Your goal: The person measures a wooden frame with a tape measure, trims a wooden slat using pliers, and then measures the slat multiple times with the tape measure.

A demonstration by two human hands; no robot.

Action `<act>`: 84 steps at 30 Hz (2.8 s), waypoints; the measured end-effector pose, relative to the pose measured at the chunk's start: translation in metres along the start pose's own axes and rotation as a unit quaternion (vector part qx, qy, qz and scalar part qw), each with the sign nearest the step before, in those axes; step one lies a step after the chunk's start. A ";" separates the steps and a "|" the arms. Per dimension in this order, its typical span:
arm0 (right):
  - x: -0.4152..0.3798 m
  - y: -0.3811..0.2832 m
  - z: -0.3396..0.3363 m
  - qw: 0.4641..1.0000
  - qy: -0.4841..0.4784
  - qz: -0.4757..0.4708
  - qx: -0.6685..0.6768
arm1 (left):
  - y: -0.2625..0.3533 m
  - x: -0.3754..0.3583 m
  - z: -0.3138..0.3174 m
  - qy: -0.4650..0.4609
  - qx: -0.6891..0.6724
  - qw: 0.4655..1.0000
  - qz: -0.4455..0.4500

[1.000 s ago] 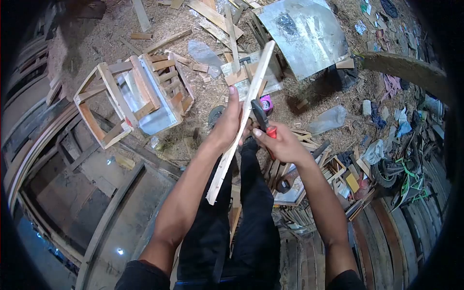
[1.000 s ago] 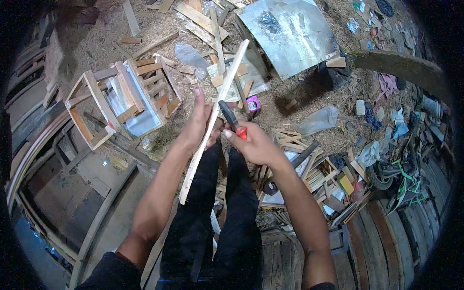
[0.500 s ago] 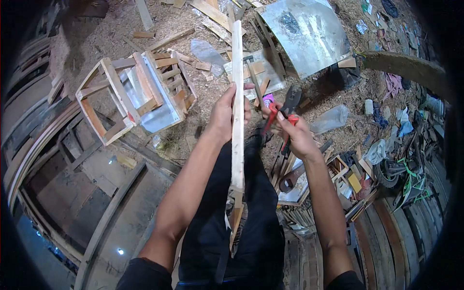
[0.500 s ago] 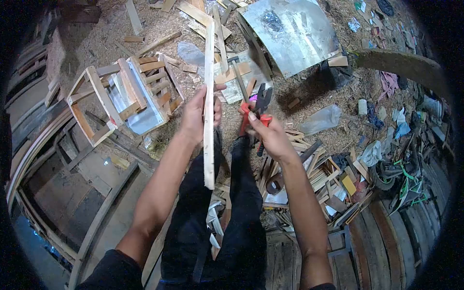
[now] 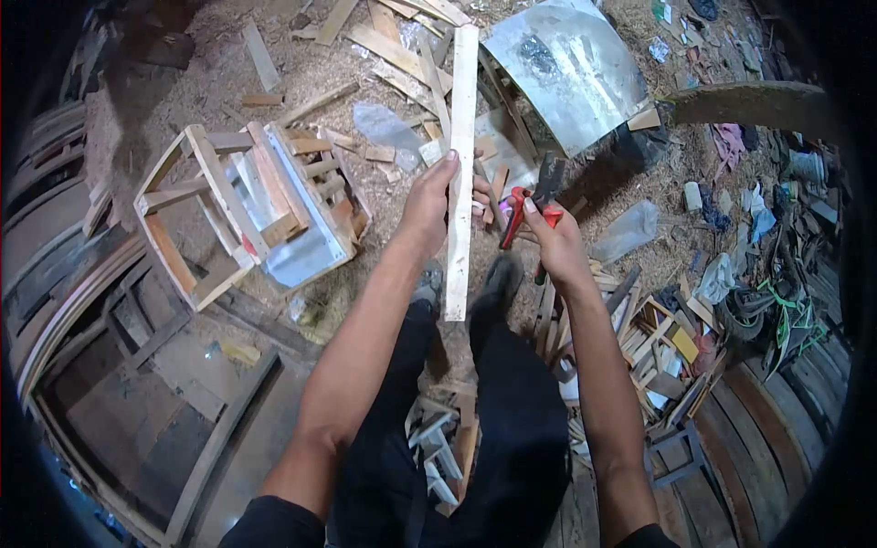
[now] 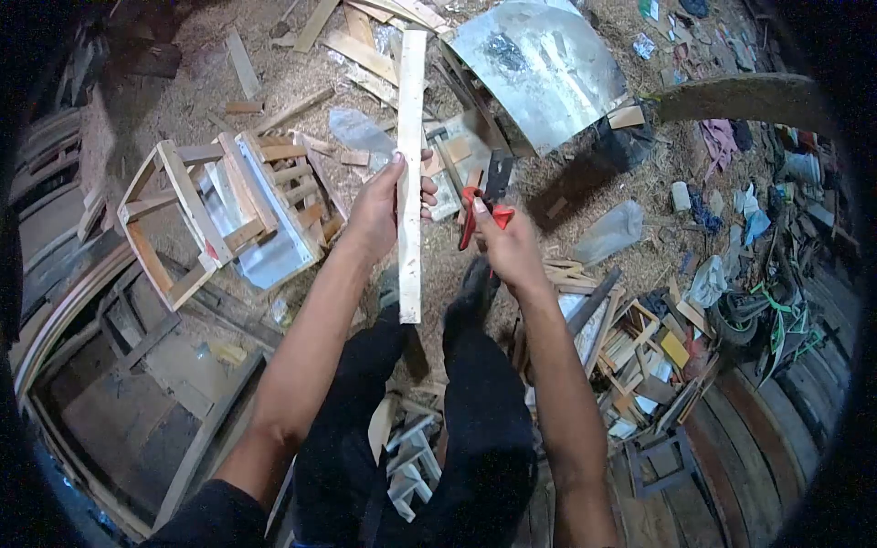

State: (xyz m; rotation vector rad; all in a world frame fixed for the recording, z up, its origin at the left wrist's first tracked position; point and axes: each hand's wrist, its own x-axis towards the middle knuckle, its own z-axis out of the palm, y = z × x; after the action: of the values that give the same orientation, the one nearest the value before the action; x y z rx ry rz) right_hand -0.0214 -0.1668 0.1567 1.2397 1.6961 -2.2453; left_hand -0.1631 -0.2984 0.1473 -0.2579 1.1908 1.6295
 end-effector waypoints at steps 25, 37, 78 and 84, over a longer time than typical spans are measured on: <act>0.173 -0.020 -0.033 0.891 0.048 -0.368 -0.259 | 0.008 0.118 -0.008 -0.194 -0.010 0.957 0.214; 0.123 0.002 -0.037 0.862 0.010 -0.392 -0.320 | 0.008 0.087 0.007 -0.169 -0.079 0.942 0.278; 0.075 0.064 0.023 0.661 0.073 -0.552 -0.502 | -0.002 0.061 -0.020 -0.116 -0.028 0.979 0.166; 0.082 0.071 0.014 0.707 -0.008 -0.543 -0.453 | -0.013 0.069 -0.022 -0.127 -0.029 0.975 0.178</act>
State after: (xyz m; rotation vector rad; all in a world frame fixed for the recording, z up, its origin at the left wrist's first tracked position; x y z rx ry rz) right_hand -0.0498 -0.1739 0.0512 -0.1262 3.3584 -1.0276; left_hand -0.1899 -0.2749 0.0831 0.1355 1.0327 1.9429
